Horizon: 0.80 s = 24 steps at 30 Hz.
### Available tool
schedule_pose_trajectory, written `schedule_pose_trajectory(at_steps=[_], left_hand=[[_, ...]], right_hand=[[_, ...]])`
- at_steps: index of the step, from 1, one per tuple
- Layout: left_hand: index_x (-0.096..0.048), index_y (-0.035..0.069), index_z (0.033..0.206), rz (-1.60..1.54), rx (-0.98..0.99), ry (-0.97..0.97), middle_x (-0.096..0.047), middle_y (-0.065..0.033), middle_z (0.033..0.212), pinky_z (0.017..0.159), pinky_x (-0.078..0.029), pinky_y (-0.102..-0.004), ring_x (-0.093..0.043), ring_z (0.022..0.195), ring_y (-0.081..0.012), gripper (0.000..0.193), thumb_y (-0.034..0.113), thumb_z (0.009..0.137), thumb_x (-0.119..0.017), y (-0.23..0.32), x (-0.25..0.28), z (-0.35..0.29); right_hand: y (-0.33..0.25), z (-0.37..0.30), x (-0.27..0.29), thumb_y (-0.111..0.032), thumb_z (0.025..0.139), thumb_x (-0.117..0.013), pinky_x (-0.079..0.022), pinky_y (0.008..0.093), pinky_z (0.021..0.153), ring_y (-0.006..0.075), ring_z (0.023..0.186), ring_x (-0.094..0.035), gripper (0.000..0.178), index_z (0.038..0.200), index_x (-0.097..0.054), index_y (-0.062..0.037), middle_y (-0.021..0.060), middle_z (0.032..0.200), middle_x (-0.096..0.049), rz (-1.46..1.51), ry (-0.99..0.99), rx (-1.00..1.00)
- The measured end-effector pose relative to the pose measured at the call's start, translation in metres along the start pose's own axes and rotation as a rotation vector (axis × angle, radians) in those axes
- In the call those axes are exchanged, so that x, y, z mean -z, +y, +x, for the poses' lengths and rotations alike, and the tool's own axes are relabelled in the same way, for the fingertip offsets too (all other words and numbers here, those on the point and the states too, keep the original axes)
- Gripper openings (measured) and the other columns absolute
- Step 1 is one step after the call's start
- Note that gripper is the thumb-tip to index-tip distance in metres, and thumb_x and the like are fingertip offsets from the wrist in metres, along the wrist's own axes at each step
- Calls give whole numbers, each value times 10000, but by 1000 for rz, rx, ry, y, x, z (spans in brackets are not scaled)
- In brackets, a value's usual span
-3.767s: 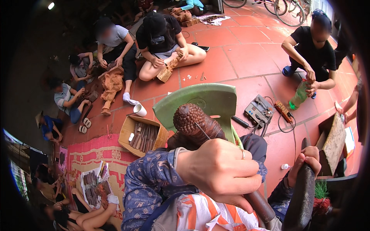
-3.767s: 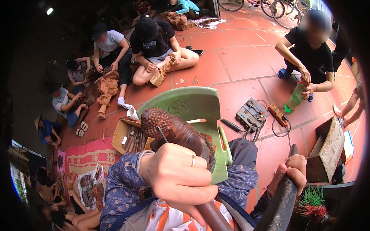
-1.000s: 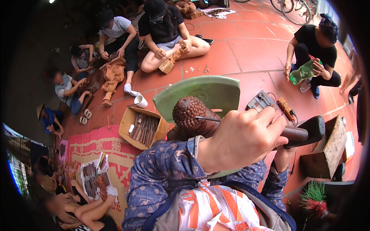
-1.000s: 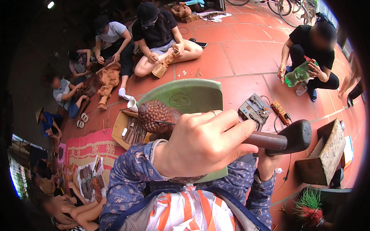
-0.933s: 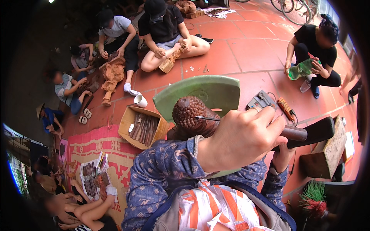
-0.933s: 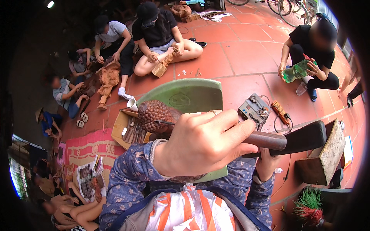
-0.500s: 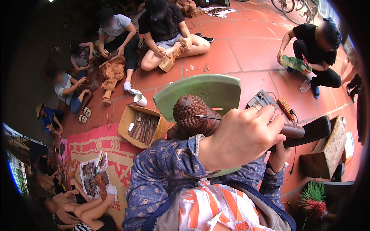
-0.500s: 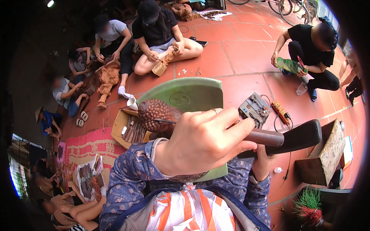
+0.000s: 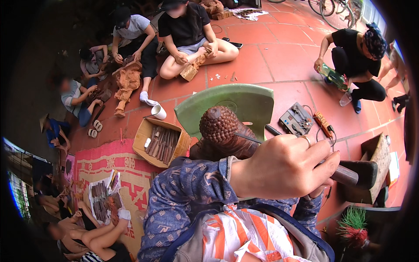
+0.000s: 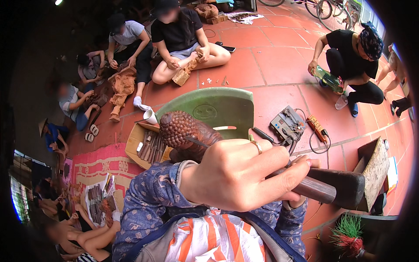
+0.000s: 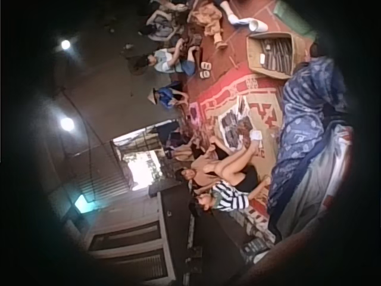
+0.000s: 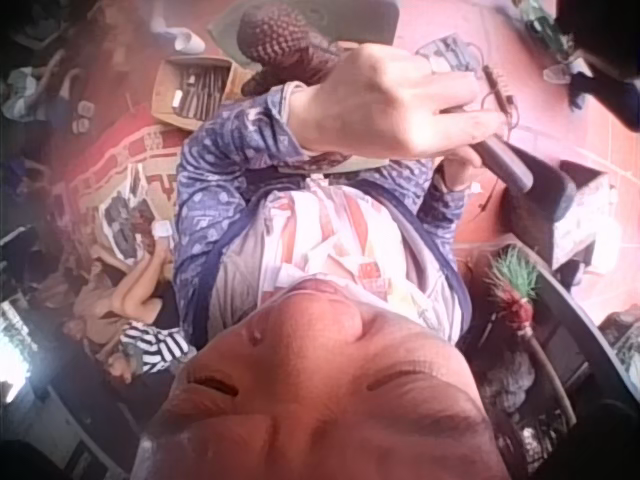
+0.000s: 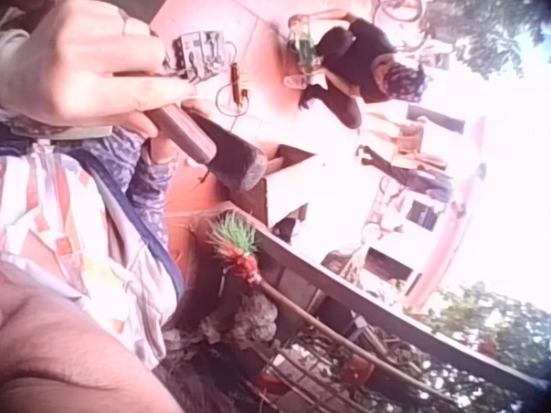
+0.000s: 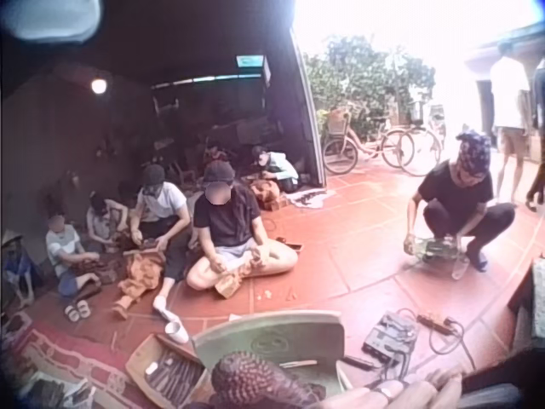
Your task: The person carves a dark wooden object, likely a Buddha head, using a chisel and mallet. They hold the object in their left hand and strike the chisel with the mallet to shape the surface details. The person occasionally rotates the object to access different areas for carving.
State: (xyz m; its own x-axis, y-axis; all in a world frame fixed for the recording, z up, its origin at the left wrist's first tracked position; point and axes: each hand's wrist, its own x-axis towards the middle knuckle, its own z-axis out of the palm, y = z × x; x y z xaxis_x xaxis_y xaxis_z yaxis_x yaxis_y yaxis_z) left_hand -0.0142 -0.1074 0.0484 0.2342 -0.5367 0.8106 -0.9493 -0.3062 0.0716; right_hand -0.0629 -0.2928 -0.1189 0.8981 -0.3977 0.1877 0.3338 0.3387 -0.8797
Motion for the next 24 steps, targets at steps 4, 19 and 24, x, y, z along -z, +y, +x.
schedule_pose_trajectory(at_steps=[4,19,24], left_hand=[[-664,37,1036,-19,67,-23,-519,-20,715,419,-421,-274,-541,532,-135,413,340,756,-690,1,5,4],[-658,58,1068,22,100,-67,-528,-21,718,452,-453,-296,-562,558,-152,418,332,753,-689,-6,1,-4],[-657,61,1045,48,111,-81,-538,-20,740,459,-462,-289,-573,575,-151,413,333,736,-692,-5,0,-3]], right_hand=[[-17,7,6,-253,862,-688,-441,295,805,134,864,-527,325,1038,-505,-49,38,956,-537,-307,-73,186],[-10,19,-3,-396,928,-608,-422,263,737,114,795,-506,391,940,-489,-24,40,865,-549,-166,-98,241],[-8,17,-1,-336,910,-661,-442,285,800,133,861,-543,364,1013,-512,-21,50,933,-579,-177,-98,222]])
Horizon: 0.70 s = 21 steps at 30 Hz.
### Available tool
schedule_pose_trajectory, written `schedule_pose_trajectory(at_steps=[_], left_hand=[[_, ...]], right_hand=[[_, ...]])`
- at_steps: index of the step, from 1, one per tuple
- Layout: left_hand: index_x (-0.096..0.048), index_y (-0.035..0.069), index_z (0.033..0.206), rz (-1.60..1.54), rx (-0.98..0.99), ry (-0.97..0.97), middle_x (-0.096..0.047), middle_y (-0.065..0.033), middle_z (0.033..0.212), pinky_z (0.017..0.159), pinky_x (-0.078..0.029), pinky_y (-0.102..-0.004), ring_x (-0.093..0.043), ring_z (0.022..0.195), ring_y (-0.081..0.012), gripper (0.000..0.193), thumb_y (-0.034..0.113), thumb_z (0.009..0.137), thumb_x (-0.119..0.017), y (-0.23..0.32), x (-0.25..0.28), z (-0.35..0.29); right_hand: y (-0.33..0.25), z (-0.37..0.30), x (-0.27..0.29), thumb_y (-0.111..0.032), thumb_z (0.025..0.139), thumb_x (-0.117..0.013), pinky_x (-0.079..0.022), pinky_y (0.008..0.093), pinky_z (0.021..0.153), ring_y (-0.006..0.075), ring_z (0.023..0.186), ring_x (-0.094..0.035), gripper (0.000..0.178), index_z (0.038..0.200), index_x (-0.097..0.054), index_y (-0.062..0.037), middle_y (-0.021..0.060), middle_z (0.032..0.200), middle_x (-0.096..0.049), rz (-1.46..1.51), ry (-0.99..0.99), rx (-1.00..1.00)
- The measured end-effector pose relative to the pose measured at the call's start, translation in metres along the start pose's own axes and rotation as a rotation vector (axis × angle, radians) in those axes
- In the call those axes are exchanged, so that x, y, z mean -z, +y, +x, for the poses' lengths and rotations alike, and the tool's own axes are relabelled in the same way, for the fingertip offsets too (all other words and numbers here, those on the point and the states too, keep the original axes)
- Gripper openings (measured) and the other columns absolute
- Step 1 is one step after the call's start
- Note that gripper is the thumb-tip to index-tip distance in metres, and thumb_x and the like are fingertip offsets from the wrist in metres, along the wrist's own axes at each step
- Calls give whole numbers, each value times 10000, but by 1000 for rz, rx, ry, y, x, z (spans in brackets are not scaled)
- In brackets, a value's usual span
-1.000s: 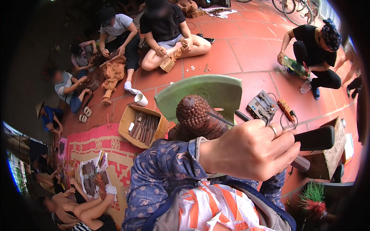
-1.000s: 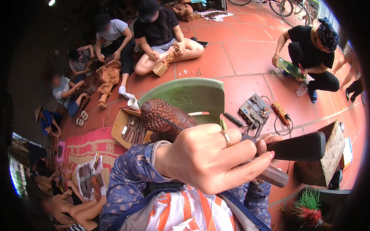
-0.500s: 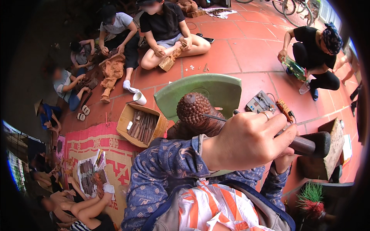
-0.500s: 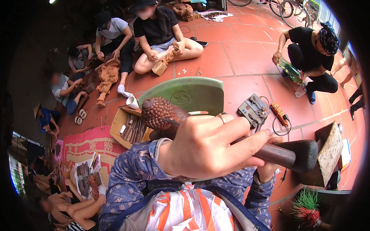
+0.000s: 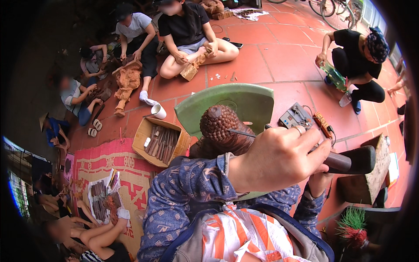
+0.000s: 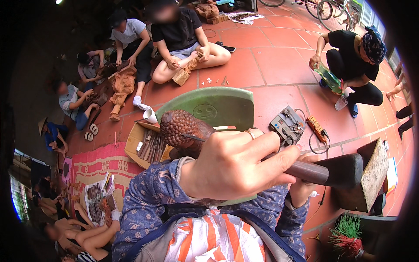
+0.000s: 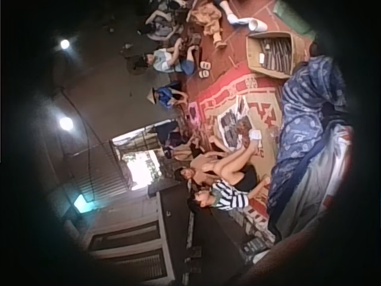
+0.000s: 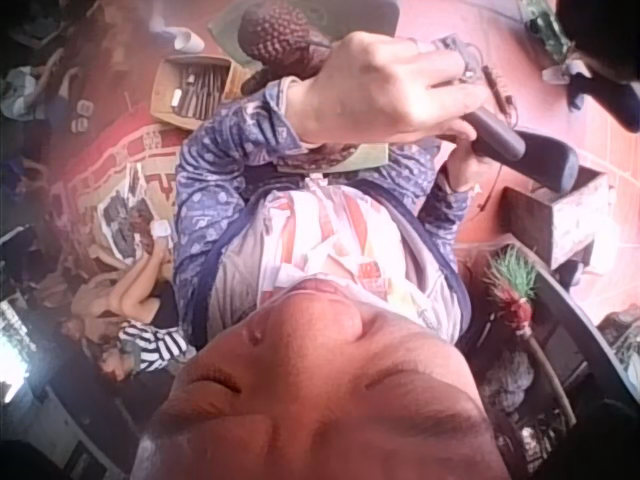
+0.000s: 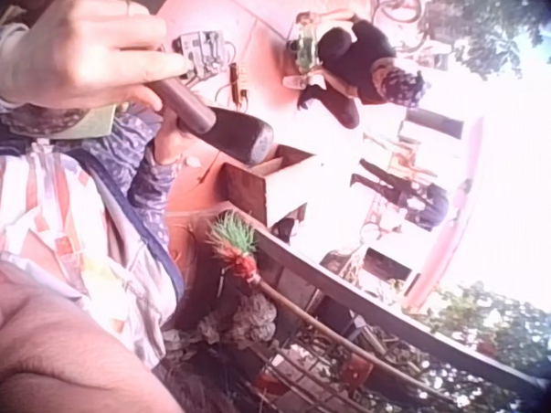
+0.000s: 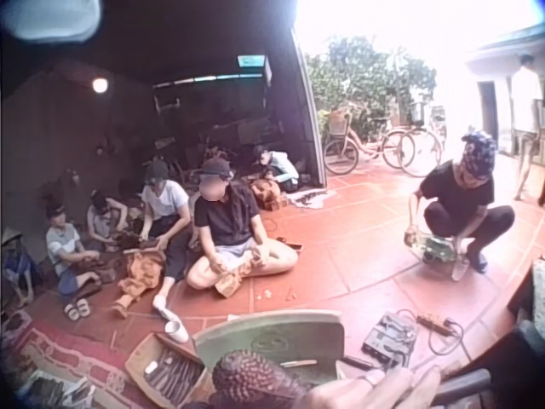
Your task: The person carves a dark wooden object, likely a Buddha head, using a chisel and mallet. They hold the object in their left hand and strike the chisel with the mallet to shape the surface details. The person occasionally rotates the object to access different areas for carving.
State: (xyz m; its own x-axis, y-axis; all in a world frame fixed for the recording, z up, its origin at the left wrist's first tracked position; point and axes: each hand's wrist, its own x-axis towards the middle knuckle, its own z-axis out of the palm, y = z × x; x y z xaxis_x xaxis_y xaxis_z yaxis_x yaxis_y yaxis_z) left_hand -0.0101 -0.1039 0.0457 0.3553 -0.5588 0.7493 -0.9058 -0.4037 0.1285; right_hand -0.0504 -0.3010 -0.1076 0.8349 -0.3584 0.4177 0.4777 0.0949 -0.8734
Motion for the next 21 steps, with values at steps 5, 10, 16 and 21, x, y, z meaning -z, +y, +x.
schedule_pose_trajectory(at_steps=[5,10,16,21], left_hand=[[-650,59,1004,43,26,-4,-548,-22,760,480,-481,-282,-589,599,-153,409,325,701,-718,-1,-3,0],[-644,64,1009,32,54,-21,-550,-25,772,500,-489,-281,-593,607,-161,430,313,673,-744,-2,-4,-1],[-662,65,1028,-12,84,82,-544,-29,744,491,-482,-295,-581,578,-170,449,279,649,-773,0,2,8],[-675,57,1022,-3,85,135,-531,-30,705,468,-468,-292,-563,544,-178,459,274,633,-789,-1,2,11]], right_hand=[[14,-9,14,-353,958,-587,-463,347,921,170,1036,-577,444,1242,-553,-14,65,1168,-606,-218,-30,39],[12,-6,13,-343,960,-586,-462,336,913,165,1040,-574,432,1237,-565,-12,60,1170,-609,-245,-47,28],[-4,1,11,-20,857,-670,-461,319,910,177,1005,-596,345,1184,-565,8,85,1106,-623,-163,34,-1],[-13,14,29,-8,861,-663,-463,320,915,179,1019,-594,388,1229,-545,17,89,1118,-628,-193,-38,0]])
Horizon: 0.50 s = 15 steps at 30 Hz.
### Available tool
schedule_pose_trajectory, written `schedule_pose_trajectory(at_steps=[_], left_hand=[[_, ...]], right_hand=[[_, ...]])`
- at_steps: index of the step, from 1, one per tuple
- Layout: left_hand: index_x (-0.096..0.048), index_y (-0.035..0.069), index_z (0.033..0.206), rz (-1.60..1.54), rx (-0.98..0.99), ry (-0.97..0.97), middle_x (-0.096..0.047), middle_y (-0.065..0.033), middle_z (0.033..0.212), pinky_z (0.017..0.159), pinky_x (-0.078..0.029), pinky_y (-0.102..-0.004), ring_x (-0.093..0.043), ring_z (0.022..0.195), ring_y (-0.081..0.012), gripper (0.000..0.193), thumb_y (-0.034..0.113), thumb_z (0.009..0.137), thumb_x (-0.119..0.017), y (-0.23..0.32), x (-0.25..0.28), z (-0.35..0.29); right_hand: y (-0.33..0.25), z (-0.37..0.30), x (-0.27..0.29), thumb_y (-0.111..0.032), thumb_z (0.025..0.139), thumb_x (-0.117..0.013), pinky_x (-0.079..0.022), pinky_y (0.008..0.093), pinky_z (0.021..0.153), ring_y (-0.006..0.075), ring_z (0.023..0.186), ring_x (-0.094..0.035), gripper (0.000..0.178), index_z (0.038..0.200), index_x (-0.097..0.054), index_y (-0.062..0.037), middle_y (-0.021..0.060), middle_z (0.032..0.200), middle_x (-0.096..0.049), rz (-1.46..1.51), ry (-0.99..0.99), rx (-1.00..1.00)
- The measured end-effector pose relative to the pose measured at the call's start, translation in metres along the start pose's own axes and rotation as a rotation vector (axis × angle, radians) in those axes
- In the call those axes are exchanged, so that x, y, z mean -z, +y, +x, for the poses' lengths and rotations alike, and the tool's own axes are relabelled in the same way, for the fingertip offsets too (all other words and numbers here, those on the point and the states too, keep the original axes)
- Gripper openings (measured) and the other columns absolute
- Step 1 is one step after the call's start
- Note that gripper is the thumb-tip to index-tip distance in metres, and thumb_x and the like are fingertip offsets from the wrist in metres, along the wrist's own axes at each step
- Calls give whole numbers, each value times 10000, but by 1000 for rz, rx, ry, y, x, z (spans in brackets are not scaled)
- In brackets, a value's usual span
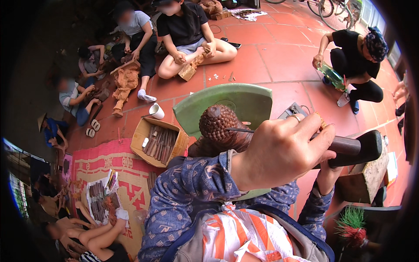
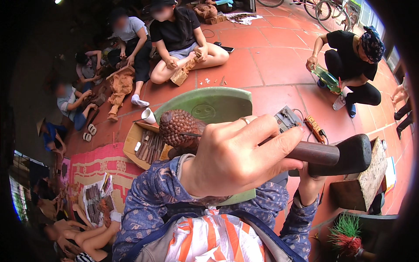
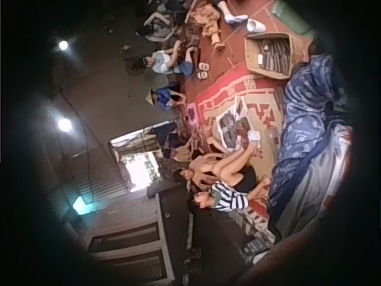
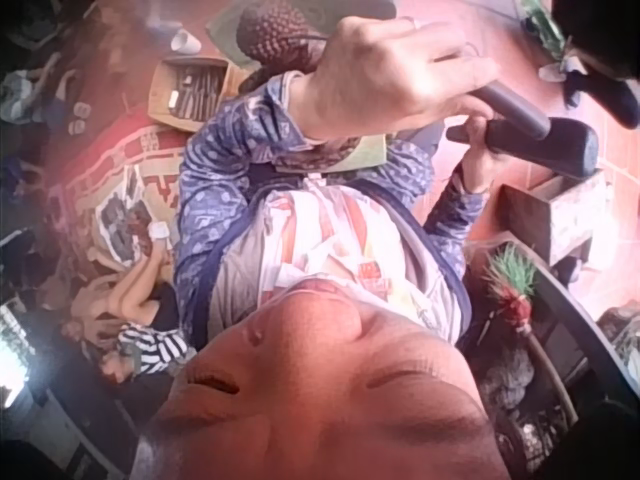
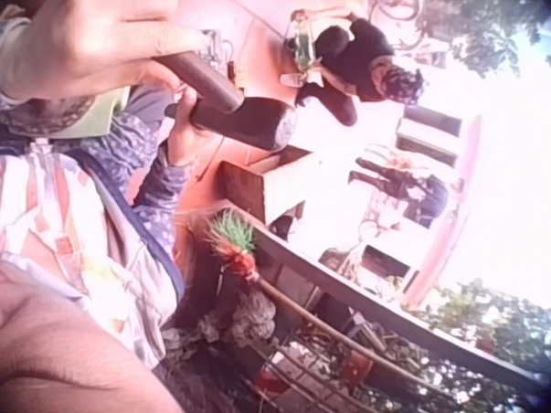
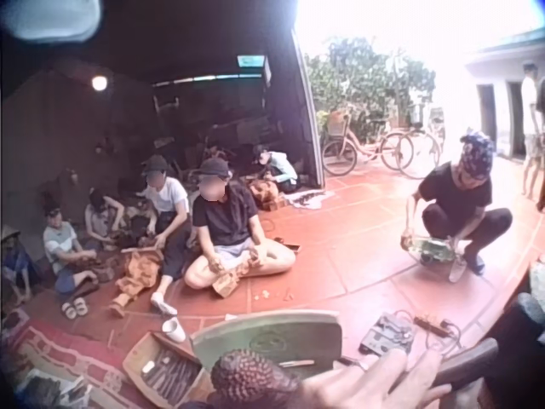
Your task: The person carves a dark wooden object, likely a Buddha head, using a chisel and mallet. They hold the object in their left hand and strike the chisel with the mallet to shape the surface details. The person occasionally rotates the object to access different areas for carving.
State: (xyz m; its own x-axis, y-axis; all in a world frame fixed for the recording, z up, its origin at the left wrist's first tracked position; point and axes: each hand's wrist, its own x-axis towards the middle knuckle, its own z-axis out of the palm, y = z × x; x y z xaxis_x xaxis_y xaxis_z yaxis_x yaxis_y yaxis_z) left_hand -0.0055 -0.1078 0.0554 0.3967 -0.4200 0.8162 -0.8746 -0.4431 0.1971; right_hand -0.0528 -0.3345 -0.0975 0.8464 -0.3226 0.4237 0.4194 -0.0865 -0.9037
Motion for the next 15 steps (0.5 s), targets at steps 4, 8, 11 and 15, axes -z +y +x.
schedule_pose_trajectory(at_steps=[4,8,11,15], left_hand=[[-647,44,1037,-57,-1,98,-523,-52,741,467,-469,-301,-582,562,-197,435,280,691,-762,-2,-1,2],[-642,51,1067,-99,-2,191,-522,-64,762,463,-462,-308,-592,564,-210,425,306,740,-740,-3,-4,5],[-646,54,1065,-101,0,224,-525,-66,766,467,-462,-310,-596,572,-211,422,311,743,-739,-4,-3,7],[-644,51,1064,-61,5,168,-528,-68,779,475,-466,-312,-607,592,-211,422,311,745,-737,-4,-4,4]], right_hand=[[-19,17,2,2,856,-660,-471,349,916,196,1020,-595,398,1234,-541,26,113,1117,-620,-2,8,101],[-63,41,-10,15,853,-660,-497,303,829,161,956,-609,336,1177,-574,23,83,1064,-635,-24,-79,96],[-69,47,-6,18,849,-668,-500,264,743,131,866,-609,295,1135,-595,18,65,1002,-642,-79,-96,156],[-55,51,5,10,848,-677,-485,250,634,97,713,-580,256,1092,-601,14,54,925,-635,-253,-26,220]])
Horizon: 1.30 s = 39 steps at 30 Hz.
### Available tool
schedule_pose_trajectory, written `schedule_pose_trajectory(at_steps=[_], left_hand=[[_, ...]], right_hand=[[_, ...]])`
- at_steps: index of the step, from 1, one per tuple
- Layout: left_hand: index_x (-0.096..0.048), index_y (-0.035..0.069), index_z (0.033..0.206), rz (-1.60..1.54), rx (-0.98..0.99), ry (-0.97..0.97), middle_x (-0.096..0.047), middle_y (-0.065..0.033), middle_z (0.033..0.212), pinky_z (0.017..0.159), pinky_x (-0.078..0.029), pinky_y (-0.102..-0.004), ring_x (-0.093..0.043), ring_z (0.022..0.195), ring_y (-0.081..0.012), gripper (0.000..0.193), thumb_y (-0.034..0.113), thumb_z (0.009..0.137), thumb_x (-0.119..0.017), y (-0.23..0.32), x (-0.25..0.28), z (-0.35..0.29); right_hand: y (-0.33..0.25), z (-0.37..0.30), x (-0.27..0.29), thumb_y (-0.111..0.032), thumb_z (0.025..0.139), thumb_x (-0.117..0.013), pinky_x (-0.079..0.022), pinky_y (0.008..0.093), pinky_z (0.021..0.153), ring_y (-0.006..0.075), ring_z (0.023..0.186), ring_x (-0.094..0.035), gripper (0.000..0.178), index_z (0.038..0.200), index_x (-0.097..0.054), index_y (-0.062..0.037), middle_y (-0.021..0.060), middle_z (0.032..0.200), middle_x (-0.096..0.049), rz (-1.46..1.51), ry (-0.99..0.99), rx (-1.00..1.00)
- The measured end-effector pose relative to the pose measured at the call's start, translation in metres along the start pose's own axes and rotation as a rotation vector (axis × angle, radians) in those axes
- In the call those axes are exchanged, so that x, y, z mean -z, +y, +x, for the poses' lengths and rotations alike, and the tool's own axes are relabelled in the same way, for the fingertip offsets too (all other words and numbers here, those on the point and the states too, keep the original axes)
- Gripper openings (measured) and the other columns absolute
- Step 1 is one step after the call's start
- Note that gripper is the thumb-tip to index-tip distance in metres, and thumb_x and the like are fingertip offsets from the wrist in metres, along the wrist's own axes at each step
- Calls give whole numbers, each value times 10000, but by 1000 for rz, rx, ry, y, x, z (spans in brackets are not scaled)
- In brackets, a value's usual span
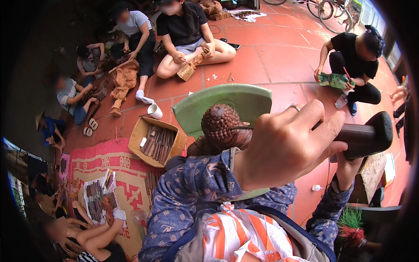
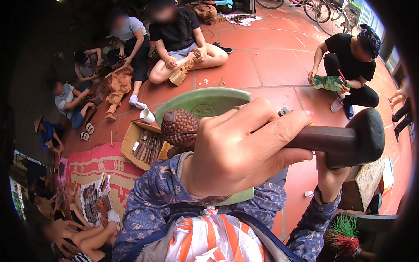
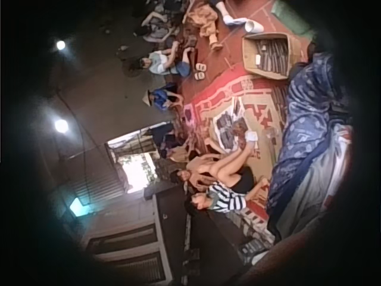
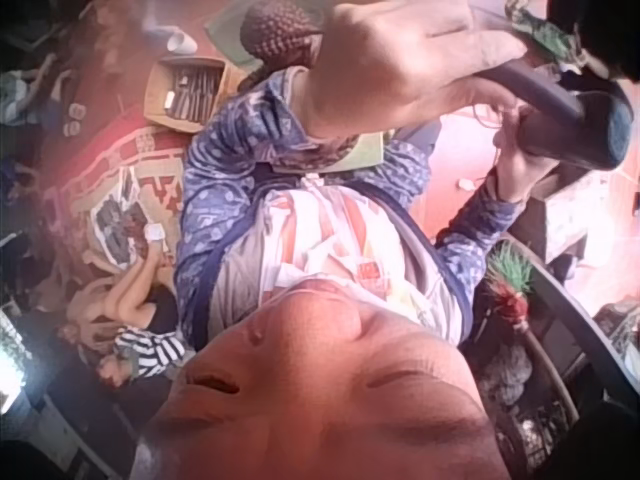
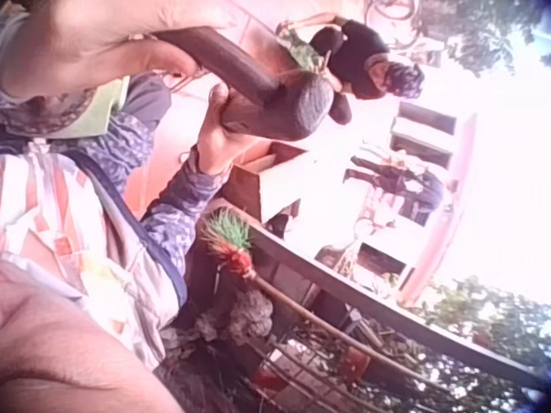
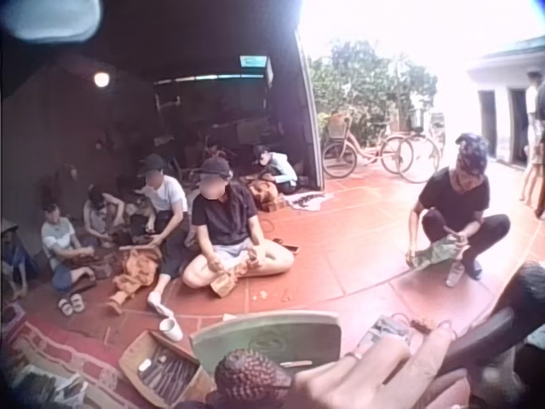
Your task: The person carves a dark wooden object, likely a Buddha head, using a chisel and mallet. They hold the object in their left hand and strike the chisel with the mallet to shape the surface details. The person occasionally rotates the object to access different areas for carving.
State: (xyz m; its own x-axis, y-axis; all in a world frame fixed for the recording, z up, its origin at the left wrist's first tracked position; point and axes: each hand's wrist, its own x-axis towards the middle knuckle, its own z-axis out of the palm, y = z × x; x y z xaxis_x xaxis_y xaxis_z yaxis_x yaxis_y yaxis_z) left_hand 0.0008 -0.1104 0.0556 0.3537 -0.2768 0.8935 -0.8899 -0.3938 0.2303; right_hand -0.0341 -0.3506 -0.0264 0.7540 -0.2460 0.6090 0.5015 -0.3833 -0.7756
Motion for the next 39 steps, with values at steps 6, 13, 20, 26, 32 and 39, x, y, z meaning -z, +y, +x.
schedule_pose_trajectory(at_steps=[6,13,20,26,32,39], left_hand=[[-634,42,1074,21,12,-59,-540,-75,799,479,-473,-315,-623,612,-219,434,306,745,-738,1,5,2],[-633,43,1070,-19,15,-23,-540,-78,797,477,-474,-321,-624,605,-226,429,296,743,-748,1,5,3],[-697,60,1006,27,-44,-45,-550,-16,711,464,-461,-288,-566,557,-159,426,174,605,-785,-1,2,-3],[-708,100,985,161,-256,-123,-508,22,697,421,-378,-240,-498,538,-99,334,219,674,-686,2,3,-9],[-699,90,1040,-36,-106,-54,-494,-4,668,413,-396,-258,-504,493,-128,426,334,695,-752,12,3,-1],[-690,71,1048,-82,-81,-3,-518,-17,678,438,-446,-275,-561,526,-153,475,307,648,-793,8,7,0]], right_hand=[[1,-1,8,-3,848,-681,-451,230,591,75,672,-543,246,1080,-599,12,26,875,-608,51,-64,-102],[10,3,16,17,844,-669,-449,202,574,68,664,-554,308,1138,-577,21,41,896,-610,3,-37,-34],[-8,-3,11,84,810,-648,-442,225,666,105,765,-551,246,1033,-559,32,60,925,-569,94,-107,-179],[-9,-1,-2,82,821,-627,-356,228,593,96,647,-437,186,865,-480,-23,25,770,-458,39,-19,-27],[-7,-3,-7,36,839,-638,-366,247,620,107,641,-427,208,854,-446,-42,28,724,-457,11,-11,116],[-13,-3,-4,-87,823,-692,-362,268,629,126,658,-443,254,851,-447,-26,48,731,-467,3,-36,156]])
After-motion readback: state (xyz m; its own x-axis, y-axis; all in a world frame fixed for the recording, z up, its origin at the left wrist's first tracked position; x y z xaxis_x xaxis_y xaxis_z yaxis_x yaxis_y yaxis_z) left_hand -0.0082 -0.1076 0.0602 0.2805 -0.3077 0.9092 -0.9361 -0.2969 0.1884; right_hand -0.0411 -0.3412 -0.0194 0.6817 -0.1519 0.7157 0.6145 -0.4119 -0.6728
